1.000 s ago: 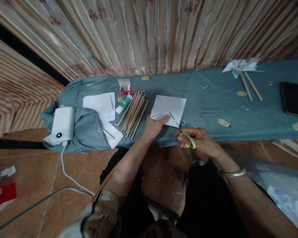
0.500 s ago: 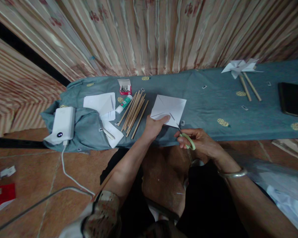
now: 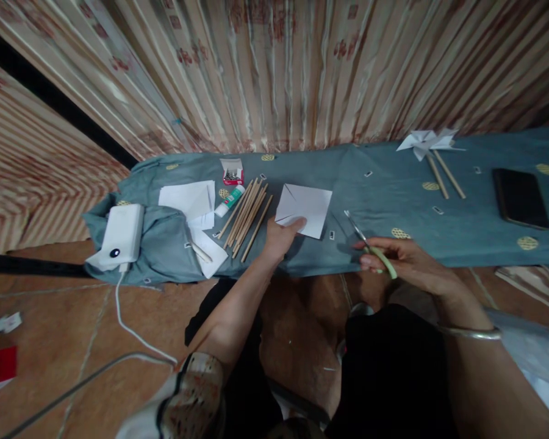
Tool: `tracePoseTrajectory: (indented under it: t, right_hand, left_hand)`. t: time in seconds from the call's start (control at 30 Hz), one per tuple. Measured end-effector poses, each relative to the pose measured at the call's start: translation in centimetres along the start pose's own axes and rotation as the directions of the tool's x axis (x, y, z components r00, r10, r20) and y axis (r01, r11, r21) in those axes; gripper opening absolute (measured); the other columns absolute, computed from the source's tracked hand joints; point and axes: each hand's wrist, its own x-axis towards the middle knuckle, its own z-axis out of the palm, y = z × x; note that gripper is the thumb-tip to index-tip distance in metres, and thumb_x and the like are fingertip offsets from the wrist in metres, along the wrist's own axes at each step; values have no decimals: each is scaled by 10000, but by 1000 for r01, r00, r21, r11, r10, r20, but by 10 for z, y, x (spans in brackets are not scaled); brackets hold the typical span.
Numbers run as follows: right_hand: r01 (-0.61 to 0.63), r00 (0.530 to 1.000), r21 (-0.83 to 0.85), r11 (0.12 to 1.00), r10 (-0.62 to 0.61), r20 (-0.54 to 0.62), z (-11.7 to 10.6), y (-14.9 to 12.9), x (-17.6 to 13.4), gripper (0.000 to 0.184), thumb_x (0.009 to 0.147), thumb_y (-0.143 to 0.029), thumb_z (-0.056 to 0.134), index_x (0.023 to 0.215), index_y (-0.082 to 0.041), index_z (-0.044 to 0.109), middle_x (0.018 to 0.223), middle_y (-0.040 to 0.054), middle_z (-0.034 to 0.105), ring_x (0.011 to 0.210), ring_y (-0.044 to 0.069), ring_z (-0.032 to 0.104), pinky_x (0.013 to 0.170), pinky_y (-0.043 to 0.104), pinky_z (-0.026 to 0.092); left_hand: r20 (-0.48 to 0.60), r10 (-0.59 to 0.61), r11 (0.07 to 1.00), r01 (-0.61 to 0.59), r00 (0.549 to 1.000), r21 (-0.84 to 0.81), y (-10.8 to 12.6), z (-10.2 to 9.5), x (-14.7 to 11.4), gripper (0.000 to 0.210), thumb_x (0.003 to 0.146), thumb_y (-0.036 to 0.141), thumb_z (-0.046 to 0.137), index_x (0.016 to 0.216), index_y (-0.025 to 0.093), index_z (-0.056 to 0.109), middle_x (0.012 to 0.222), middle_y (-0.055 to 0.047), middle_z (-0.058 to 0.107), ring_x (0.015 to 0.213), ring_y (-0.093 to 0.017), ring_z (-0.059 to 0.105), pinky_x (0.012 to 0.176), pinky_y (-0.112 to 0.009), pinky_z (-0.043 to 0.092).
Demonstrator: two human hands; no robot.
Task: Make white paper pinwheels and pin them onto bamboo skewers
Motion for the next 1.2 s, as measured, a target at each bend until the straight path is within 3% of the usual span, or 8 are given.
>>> tracePoseTrajectory:
  t: [0.07, 0.17, 0.27, 0.47, 0.7, 0.87, 1.07, 1.2]
  right_hand:
    - [75, 968, -200, 977, -119, -221, -4, 7, 7, 634, 630, -671, 754, 1040, -191, 709, 687, 31, 674, 631, 192, 628, 566, 300, 477]
    - [-71, 849, -594, 801, -264, -458, 0, 14, 19, 505, 758, -512, 702, 1126, -166, 681, 730, 71, 698, 638, 238, 640, 595, 340, 465]
    - [-174, 800, -756, 631, -357, -483, 7, 15, 29, 480, 825, -398, 643, 1218, -123, 622, 847, 131, 733, 706, 274, 672, 635, 352, 471]
    - [-206, 813, -854, 478, -402, -421, 20, 2, 38, 387, 905, -366, 549, 1169, -94, 624, 890, 179, 735, 815, 308, 682, 694, 354, 463]
    - [-222, 817, -860, 458, -394, -421, 27, -7, 46, 335, 911, -317, 550, 1135, -89, 650, 900, 197, 728, 869, 314, 680, 726, 355, 469]
    - [-150, 775, -865, 480, -486, -404, 26, 5, 53, 341, 922, -316, 495, 1110, -100, 680, 938, 198, 727, 879, 319, 656, 760, 387, 485]
    - [-67, 698, -863, 502, -595, -400, 28, 9, 56, 385, 929, -351, 435, 1064, -113, 706, 1055, 209, 714, 927, 343, 621, 804, 437, 496]
    - [-2, 695, -837, 547, -601, -394, 31, 6, 56, 376, 923, -328, 440, 1095, -116, 700, 1102, 212, 706, 986, 349, 623, 841, 458, 502]
  left_hand:
    - [15, 33, 993, -35, 999, 111, -4, 2, 2, 204, 651, 191, 755, 845, 166, 699, 856, -55, 754, 807, -219, 706, 745, -334, 580]
    - [65, 75, 973, -87, 995, 212, -7, 4, 1, 144, 665, 168, 734, 803, 164, 693, 849, -48, 756, 814, -221, 708, 778, -334, 563]
    - [90, 103, 958, -123, 991, 260, -6, 4, 0, 172, 676, 150, 727, 844, 146, 692, 888, -65, 762, 838, -228, 712, 791, -333, 551]
    - [118, 136, 954, -162, 984, 251, -10, 1, 3, 233, 666, 130, 736, 893, 140, 683, 914, -72, 761, 859, -223, 705, 842, -341, 538]
    - [150, 119, 992, -124, 981, 23, -11, -8, -2, 450, 664, 126, 739, 1102, 154, 639, 975, -60, 729, 821, -172, 693, 823, -316, 552]
    - [56, 116, 991, -119, 992, 58, -3, -22, -12, 541, 709, 176, 730, 1232, 137, 595, 1167, -136, 681, 909, -194, 682, 817, -330, 559]
    - [-4, 272, 923, -260, 962, 282, 17, -62, -13, 365, 784, 246, 664, 1137, 156, 657, 1188, -138, 665, 924, -199, 673, 807, -334, 558]
    - [-57, 453, 703, -317, 890, 637, 43, -109, -1, 301, 809, 226, 608, 1092, 159, 685, 1129, -111, 664, 906, -199, 654, 850, -347, 538]
